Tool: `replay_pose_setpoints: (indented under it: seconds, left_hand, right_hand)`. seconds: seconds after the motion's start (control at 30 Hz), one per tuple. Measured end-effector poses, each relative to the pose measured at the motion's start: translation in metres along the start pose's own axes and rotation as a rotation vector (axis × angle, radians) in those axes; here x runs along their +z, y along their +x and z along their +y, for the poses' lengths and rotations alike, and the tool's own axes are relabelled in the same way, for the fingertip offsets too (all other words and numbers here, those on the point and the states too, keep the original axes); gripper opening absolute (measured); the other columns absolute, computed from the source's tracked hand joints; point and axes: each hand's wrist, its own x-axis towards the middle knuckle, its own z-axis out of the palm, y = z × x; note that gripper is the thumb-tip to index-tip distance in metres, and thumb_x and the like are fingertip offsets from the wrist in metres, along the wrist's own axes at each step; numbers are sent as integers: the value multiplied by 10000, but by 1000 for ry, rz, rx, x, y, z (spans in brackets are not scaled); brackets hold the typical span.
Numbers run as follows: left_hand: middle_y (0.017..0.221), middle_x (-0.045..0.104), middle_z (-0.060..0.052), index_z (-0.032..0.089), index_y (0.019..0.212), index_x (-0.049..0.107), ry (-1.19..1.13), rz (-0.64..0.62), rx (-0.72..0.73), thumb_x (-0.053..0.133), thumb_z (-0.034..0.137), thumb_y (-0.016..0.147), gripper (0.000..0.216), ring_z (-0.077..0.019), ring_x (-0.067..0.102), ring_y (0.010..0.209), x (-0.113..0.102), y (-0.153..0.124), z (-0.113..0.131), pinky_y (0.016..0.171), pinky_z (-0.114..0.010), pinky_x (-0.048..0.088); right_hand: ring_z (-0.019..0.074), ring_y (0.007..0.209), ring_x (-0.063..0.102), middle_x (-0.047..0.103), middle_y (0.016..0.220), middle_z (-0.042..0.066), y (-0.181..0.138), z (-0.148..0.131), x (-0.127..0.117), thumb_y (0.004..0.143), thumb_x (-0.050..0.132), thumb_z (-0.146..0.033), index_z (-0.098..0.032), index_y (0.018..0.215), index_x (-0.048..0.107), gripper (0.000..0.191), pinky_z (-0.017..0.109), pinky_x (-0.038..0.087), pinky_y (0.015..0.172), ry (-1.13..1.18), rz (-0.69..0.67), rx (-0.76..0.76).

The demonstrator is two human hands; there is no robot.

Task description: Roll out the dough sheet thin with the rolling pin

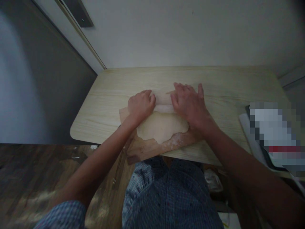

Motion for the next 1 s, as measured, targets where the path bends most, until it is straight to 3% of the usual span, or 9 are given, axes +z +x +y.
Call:
replay_pose_setpoints:
  seconds: [0.13,0.23,0.37,0.5,0.6,0.8,1.0]
  left_hand:
    - [956,672,-116,171,949,647,-19,-79,-73,259,366,873,440,-244,617,867,0,25,2,724,-345,453]
    - [947,672,-129,160,931,649,-22,-90,-75,277,349,859,423,-252,617,859,-1,26,1,708,-347,454]
    - [976,669,-113,172,967,635,22,-10,22,241,336,886,434,-239,604,914,-1,-2,0,750,-343,451]
    - [1141,621,-102,174,1091,588,33,66,164,245,314,903,416,-250,515,1123,0,-32,-2,880,-374,410]
    - [1243,565,-102,159,1187,536,23,92,192,247,305,908,428,-253,466,1191,1,-37,-3,932,-386,377]
    - [1045,662,-88,198,1246,496,16,26,86,206,343,919,460,-231,612,953,3,-7,1,806,-351,439]
    - [948,676,-108,193,1055,608,56,-59,-32,216,380,899,462,-250,631,858,0,26,8,695,-333,456]
  right_hand:
    - [289,1081,520,589,1160,169,24,6,8,902,272,-309,-109,1264,448,450,618,188,982,29,12,59]
    - [281,1019,555,618,1100,171,23,5,6,907,274,-323,-98,1233,476,445,586,250,961,33,-31,68]
    - [271,1059,535,607,1139,165,-8,-4,-4,920,246,-322,-94,1249,475,461,533,236,997,-8,-32,-16]
    - [268,1142,476,554,1246,130,-42,-11,-7,928,224,-323,-133,1267,471,460,545,132,1045,-63,-24,-115]
    - [278,1200,424,497,1318,113,-46,-12,-4,926,231,-328,-151,1289,451,460,550,112,1050,-76,-2,-113]
    - [276,1213,416,490,1323,119,-11,-10,-1,923,219,-306,-145,1293,443,461,548,149,1035,-27,-21,-41]
    - [287,1041,545,607,1143,147,28,0,5,897,284,-322,-123,1194,517,427,576,223,976,17,-86,37]
